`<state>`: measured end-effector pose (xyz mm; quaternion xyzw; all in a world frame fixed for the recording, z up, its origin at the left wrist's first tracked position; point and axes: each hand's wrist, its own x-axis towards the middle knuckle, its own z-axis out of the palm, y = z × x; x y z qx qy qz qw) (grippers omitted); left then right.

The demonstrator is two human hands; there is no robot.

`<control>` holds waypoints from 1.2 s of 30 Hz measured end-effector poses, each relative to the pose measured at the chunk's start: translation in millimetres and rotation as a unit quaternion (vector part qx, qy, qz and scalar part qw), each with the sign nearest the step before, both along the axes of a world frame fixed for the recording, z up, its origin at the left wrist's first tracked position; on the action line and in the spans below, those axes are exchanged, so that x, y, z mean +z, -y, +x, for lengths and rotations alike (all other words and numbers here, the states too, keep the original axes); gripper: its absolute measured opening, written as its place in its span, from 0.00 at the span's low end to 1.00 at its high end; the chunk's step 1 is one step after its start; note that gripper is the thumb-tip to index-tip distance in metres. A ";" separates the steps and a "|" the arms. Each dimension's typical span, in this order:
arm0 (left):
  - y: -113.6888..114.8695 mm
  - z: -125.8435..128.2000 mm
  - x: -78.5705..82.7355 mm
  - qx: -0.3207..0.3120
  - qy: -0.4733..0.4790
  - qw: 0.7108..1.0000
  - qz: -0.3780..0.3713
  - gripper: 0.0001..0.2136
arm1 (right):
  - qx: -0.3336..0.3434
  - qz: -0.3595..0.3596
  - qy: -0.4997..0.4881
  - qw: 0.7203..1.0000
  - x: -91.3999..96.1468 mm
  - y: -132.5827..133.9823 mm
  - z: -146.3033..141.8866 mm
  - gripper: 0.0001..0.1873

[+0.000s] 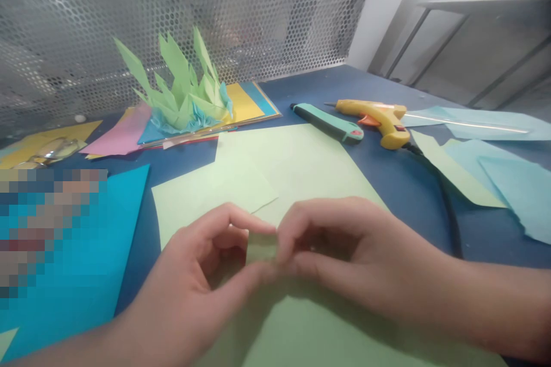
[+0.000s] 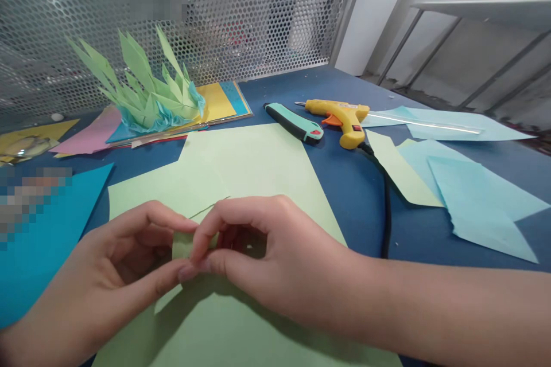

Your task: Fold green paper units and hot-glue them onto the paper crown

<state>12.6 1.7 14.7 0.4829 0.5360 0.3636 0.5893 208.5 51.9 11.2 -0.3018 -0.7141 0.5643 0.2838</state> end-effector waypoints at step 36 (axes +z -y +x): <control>-1.5 -5.2 -1.8 -0.017 -0.100 0.988 0.119 0.05 | -0.024 0.133 0.026 0.991 4.8 2.4 5.8 0.05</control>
